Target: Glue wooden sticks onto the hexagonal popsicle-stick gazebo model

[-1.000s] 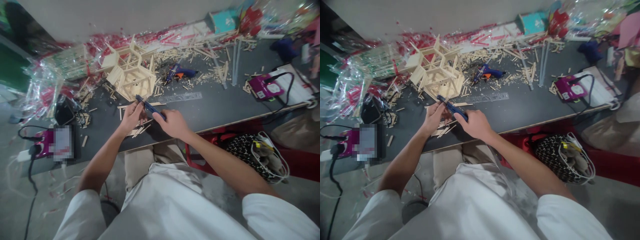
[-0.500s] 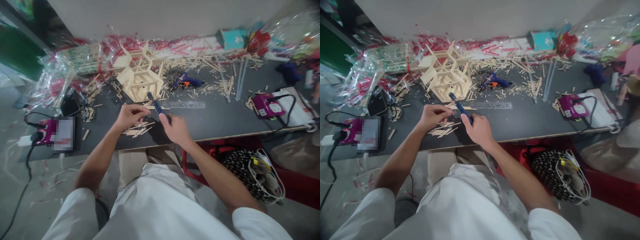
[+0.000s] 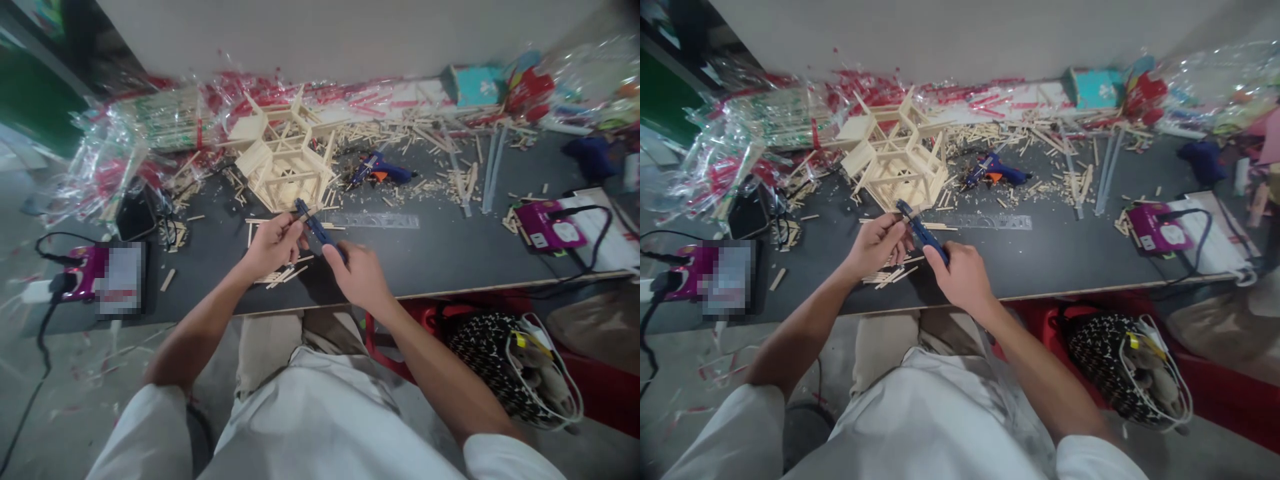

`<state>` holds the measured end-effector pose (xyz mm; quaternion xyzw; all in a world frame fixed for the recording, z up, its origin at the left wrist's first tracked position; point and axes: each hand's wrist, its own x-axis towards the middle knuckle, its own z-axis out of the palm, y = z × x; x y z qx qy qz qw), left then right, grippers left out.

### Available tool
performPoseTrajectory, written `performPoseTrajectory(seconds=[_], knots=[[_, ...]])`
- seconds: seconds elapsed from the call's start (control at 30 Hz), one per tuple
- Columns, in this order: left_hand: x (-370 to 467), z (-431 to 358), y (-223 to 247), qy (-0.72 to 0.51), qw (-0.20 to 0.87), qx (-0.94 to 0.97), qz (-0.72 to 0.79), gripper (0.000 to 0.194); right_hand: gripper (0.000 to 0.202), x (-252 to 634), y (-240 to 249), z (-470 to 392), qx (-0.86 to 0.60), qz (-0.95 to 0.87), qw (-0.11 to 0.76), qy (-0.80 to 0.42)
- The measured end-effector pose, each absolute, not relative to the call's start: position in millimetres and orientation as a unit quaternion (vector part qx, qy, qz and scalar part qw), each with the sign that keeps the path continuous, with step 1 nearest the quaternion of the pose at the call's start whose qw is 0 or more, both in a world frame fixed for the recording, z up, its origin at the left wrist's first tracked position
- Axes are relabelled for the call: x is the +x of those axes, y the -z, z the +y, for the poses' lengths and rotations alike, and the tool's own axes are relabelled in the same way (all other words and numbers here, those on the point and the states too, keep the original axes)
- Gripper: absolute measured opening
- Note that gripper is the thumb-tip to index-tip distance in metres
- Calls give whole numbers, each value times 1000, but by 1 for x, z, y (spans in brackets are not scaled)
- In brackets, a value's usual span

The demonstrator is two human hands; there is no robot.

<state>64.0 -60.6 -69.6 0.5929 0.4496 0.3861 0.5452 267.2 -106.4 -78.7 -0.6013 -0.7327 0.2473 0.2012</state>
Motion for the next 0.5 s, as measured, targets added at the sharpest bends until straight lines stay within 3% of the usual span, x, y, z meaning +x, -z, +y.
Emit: performPoseTrajectory(seconds=[0.33,0.5], knots=[[65,-47,46,-297,591,580,475,33,51,259,69,-109,-646,-725,101,-217],[68,-42,53,-282,540,609,508,31,47,247,66,-113,-678,-715,63,-158]])
